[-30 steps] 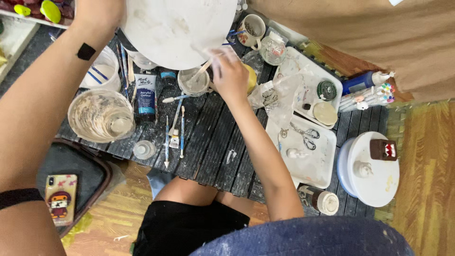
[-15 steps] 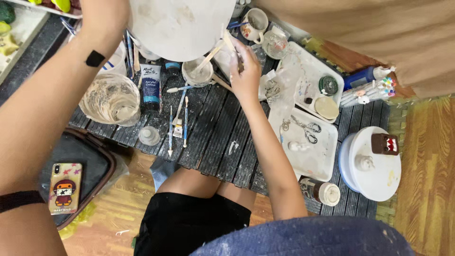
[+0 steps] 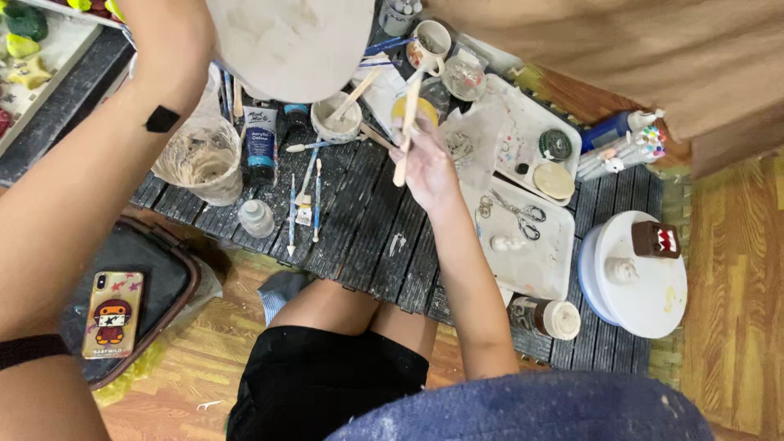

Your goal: The person sits on the floor and cleans a white circular ceramic plate using a wooden stick and a yellow sponge. They then pick up a small white figurine and paint it with a brush using colors from a palette.

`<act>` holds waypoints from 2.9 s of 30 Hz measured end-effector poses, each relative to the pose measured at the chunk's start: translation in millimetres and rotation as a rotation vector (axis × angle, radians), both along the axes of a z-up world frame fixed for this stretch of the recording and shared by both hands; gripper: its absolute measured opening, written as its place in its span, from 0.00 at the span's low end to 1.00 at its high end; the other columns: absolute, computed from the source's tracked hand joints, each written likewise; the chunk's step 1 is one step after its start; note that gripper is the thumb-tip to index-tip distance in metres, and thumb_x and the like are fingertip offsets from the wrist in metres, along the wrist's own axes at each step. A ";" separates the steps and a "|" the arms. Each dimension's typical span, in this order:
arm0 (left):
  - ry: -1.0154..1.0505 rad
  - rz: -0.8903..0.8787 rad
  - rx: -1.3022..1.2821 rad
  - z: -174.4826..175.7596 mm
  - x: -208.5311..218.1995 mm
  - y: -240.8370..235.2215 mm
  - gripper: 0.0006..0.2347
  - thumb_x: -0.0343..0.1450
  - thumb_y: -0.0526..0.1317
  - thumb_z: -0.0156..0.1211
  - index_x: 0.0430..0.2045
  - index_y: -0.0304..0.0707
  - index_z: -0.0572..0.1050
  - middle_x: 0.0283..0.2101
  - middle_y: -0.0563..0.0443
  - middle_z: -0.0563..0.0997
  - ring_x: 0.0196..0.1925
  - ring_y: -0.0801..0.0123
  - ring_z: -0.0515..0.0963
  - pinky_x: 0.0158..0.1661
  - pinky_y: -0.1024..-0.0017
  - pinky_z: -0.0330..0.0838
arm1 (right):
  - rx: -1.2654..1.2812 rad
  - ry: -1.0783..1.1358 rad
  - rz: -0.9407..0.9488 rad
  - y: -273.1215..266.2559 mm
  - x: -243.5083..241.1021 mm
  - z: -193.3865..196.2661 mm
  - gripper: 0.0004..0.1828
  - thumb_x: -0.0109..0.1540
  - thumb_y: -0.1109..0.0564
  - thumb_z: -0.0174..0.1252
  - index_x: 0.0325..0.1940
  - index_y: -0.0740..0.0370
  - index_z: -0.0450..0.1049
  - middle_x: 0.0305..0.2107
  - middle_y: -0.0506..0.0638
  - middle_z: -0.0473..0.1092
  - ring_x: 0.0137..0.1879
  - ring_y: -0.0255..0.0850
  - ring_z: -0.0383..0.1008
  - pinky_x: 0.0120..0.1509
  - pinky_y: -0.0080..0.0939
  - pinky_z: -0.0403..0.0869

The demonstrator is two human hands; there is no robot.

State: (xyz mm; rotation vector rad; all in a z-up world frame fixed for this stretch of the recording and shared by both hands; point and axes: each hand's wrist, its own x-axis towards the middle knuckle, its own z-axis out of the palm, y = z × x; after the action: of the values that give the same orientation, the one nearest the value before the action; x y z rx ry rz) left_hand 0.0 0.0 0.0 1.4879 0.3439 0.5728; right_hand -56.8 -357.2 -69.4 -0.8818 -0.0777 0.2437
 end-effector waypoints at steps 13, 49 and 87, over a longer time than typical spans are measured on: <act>-0.159 -0.551 -0.448 7.5 -175.6 -97.3 0.22 0.79 0.45 0.48 0.64 0.29 0.62 0.65 0.44 0.74 0.67 0.65 0.74 0.67 0.66 0.68 | -0.323 -0.346 -0.524 -99.0 -127.4 82.4 0.17 0.71 0.58 0.51 0.64 0.61 0.66 0.35 0.48 0.72 0.24 0.28 0.64 0.22 0.27 0.60; 0.130 -0.490 0.345 -147.3 -185.1 -125.7 0.24 0.77 0.43 0.53 0.67 0.31 0.60 0.64 0.35 0.69 0.63 0.52 0.71 0.61 0.61 0.66 | -1.328 -0.584 0.012 -17.8 89.7 -65.2 0.07 0.68 0.58 0.57 0.49 0.60 0.71 0.32 0.46 0.72 0.32 0.32 0.73 0.39 0.33 0.73; 0.423 -0.304 0.977 -151.1 11.6 -164.4 0.59 0.53 0.48 0.83 0.70 0.24 0.39 0.64 0.36 0.67 0.65 0.49 0.69 0.62 0.32 0.52 | -1.565 -0.895 -0.041 -12.4 52.7 -13.5 0.08 0.61 0.60 0.63 0.44 0.58 0.72 0.39 0.52 0.76 0.44 0.51 0.79 0.45 0.49 0.76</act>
State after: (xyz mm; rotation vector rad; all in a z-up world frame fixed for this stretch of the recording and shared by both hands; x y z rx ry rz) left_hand 11.6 -164.4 -151.1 2.5629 0.1443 0.1517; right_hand -4.1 -369.6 -82.8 -2.5013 -0.7736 -0.2258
